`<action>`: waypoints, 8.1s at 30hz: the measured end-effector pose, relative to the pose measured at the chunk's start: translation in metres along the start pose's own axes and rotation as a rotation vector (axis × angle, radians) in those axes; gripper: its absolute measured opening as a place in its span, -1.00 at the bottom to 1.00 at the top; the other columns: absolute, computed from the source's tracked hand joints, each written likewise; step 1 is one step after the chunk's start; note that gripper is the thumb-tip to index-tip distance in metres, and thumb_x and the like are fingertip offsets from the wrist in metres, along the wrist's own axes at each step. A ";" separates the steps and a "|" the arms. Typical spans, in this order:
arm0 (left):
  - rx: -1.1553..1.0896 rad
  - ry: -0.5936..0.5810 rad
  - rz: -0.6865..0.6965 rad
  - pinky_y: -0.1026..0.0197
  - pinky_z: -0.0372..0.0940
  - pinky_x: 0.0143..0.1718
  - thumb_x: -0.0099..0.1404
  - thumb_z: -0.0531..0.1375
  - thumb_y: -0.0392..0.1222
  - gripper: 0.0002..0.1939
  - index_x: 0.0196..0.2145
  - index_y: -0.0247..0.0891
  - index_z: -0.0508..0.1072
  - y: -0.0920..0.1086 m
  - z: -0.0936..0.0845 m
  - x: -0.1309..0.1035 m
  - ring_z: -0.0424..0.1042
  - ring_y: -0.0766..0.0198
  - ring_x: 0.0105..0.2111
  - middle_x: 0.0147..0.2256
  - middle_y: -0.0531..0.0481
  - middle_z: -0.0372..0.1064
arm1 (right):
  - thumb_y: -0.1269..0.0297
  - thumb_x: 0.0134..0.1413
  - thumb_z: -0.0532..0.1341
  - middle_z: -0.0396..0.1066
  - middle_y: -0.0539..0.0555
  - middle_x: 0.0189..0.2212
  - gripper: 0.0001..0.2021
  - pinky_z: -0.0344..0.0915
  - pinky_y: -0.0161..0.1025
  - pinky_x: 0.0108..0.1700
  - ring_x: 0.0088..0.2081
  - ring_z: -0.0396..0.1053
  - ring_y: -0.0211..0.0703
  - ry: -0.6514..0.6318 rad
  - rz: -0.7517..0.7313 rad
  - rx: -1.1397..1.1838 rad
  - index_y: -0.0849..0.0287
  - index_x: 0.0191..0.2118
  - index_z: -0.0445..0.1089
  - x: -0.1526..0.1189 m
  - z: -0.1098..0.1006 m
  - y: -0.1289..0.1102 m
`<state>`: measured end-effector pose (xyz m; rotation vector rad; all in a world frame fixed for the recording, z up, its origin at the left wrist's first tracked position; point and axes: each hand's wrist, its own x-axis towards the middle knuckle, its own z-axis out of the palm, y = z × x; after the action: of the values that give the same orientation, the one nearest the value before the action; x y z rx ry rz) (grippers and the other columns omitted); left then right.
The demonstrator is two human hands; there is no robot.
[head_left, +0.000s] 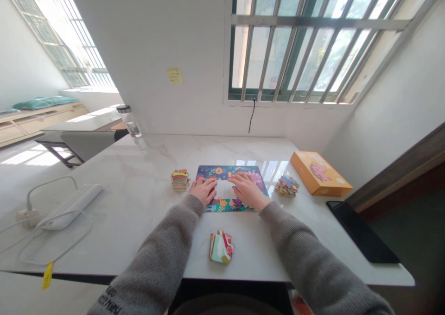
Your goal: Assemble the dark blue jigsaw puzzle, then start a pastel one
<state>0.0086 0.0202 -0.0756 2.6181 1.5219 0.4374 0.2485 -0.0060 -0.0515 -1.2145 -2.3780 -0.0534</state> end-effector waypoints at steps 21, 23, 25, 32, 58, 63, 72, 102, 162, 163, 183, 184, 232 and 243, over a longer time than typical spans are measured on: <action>-0.024 0.040 -0.019 -0.08 0.16 0.10 0.32 0.20 -0.08 -0.60 0.12 -0.03 0.43 -0.009 0.007 -0.004 0.24 -0.04 0.10 0.16 -0.05 0.36 | 0.18 0.16 0.16 0.28 0.19 -0.15 -0.80 0.16 -0.02 -0.06 -0.07 0.23 0.12 0.328 0.755 -0.290 0.14 -0.17 0.42 -0.109 -0.070 0.078; -0.024 0.038 -0.016 -0.09 0.17 0.11 0.32 0.20 -0.08 -0.59 0.12 -0.05 0.43 -0.009 0.007 -0.004 0.24 -0.04 0.09 0.16 -0.06 0.36 | 0.17 0.16 0.17 0.27 0.18 -0.16 -0.79 0.16 -0.03 -0.07 -0.07 0.22 0.12 0.315 0.767 -0.287 0.14 -0.17 0.43 -0.109 -0.070 0.077; -0.020 0.040 -0.013 -0.09 0.17 0.10 0.32 0.19 -0.08 -0.59 0.12 -0.06 0.43 -0.010 0.007 -0.004 0.24 -0.04 0.09 0.16 -0.06 0.36 | 0.16 0.15 0.17 0.26 0.17 -0.18 -0.79 0.16 -0.03 -0.09 -0.08 0.22 0.11 0.324 0.761 -0.281 0.13 -0.17 0.43 -0.109 -0.069 0.077; -0.012 0.000 -0.001 -0.15 0.18 0.10 0.34 0.16 -0.07 -0.57 0.15 -0.10 0.41 -0.010 0.004 -0.004 0.23 -0.08 0.11 0.19 -0.06 0.34 | 0.19 0.08 0.20 0.31 0.18 -0.20 -0.72 0.18 0.00 -0.02 -0.10 0.23 0.10 0.499 0.655 -0.243 0.17 -0.09 0.39 -0.111 -0.070 0.084; -0.310 0.311 0.372 -0.05 0.33 0.00 0.25 0.22 -0.17 -0.50 0.14 -0.26 0.34 0.014 0.000 0.000 0.39 0.01 -0.07 -0.12 -0.17 0.41 | 0.46 0.08 0.25 0.37 0.19 0.01 -0.54 0.22 0.15 0.18 0.09 0.29 0.10 0.241 -0.005 0.305 0.10 0.12 0.28 -0.013 -0.008 -0.025; -0.355 0.356 0.365 0.01 0.37 -0.08 0.20 0.25 -0.21 -0.54 0.07 -0.26 0.36 0.026 -0.002 -0.001 0.38 0.09 -0.18 -0.21 -0.11 0.37 | 0.47 0.09 0.20 0.35 0.15 -0.04 -0.54 0.33 -0.03 0.04 -0.04 0.34 -0.04 0.301 0.067 0.520 0.08 0.13 0.29 -0.020 -0.011 -0.029; -0.321 0.441 0.334 0.07 0.34 -0.11 0.29 0.20 -0.25 -0.57 0.11 -0.23 0.36 0.032 -0.007 -0.002 0.40 0.12 -0.21 -0.24 -0.06 0.42 | 0.36 0.17 0.12 0.22 -0.07 -0.45 -0.58 0.29 -0.21 -0.27 -0.41 0.24 -0.21 0.284 0.295 0.823 0.09 0.16 0.33 -0.021 0.000 -0.021; -0.437 0.347 0.317 0.13 0.37 -0.23 0.05 0.19 -0.41 -0.46 0.03 -0.24 0.30 0.036 -0.003 -0.005 0.36 0.14 -0.22 -0.22 -0.06 0.31 | 0.47 0.22 0.15 0.28 0.16 0.16 -0.47 0.21 0.07 0.27 0.22 0.22 0.00 0.241 0.016 0.443 -0.02 0.28 0.22 -0.032 -0.005 -0.027; -0.394 0.377 0.412 -0.01 0.36 0.03 0.19 0.31 -0.18 -0.59 0.01 -0.20 0.43 0.038 -0.010 -0.012 0.40 0.05 -0.04 -0.07 -0.15 0.40 | 0.08 0.16 0.22 0.25 -0.10 -0.50 -0.67 0.12 -0.29 -0.42 -0.49 0.20 -0.27 0.236 0.448 1.058 0.17 -0.03 0.36 -0.029 0.008 -0.029; -0.370 0.375 0.427 -0.03 0.34 0.06 0.19 0.31 -0.19 -0.61 -0.02 -0.20 0.43 0.037 -0.010 -0.011 0.41 0.06 -0.04 -0.08 -0.15 0.41 | 0.08 0.16 0.22 0.25 -0.11 -0.50 -0.67 0.12 -0.29 -0.43 -0.49 0.20 -0.27 0.231 0.449 1.065 0.17 -0.04 0.36 -0.029 0.008 -0.030; -0.109 0.123 0.075 -0.05 0.23 0.04 0.29 0.32 -0.08 -0.71 -0.04 -0.12 0.51 0.026 -0.016 0.033 0.40 0.00 0.01 -0.01 -0.04 0.52 | 0.30 0.27 0.15 0.39 0.18 -0.04 -0.74 0.19 -0.10 0.13 0.06 0.27 0.03 -0.030 0.385 -0.044 0.15 0.04 0.41 -0.047 -0.010 0.012; -0.092 0.111 0.069 -0.06 0.23 0.04 0.29 0.32 -0.07 -0.68 0.00 -0.11 0.50 0.027 -0.015 0.037 0.39 -0.01 0.03 0.01 -0.04 0.51 | 0.29 0.27 0.16 0.39 0.18 -0.03 -0.74 0.19 -0.10 0.13 0.06 0.27 0.02 -0.046 0.387 -0.056 0.14 0.04 0.41 -0.047 -0.010 0.011; -0.092 0.056 0.188 -0.16 0.15 0.19 0.36 0.18 -0.08 -0.61 0.12 0.07 0.48 0.019 0.030 0.035 0.23 -0.02 0.12 0.20 0.01 0.37 | 0.25 0.40 0.02 0.33 0.15 0.24 -0.62 0.06 0.08 0.31 0.23 0.21 0.04 -0.081 0.119 -0.022 0.12 0.23 0.34 -0.038 0.004 -0.003; -0.108 0.055 0.254 -0.14 0.18 0.23 0.38 0.16 -0.13 -0.60 0.15 -0.06 0.45 0.026 0.027 0.035 0.28 0.03 0.14 0.21 -0.10 0.33 | 0.25 0.40 0.03 0.32 0.17 0.24 -0.61 0.03 0.08 0.32 0.27 0.18 0.03 -0.106 0.121 -0.020 0.13 0.24 0.32 -0.038 0.005 -0.004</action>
<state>0.0543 0.0391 -0.0890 2.7428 1.1448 0.5978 0.2622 -0.0358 -0.0713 -1.4008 -2.3926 0.0262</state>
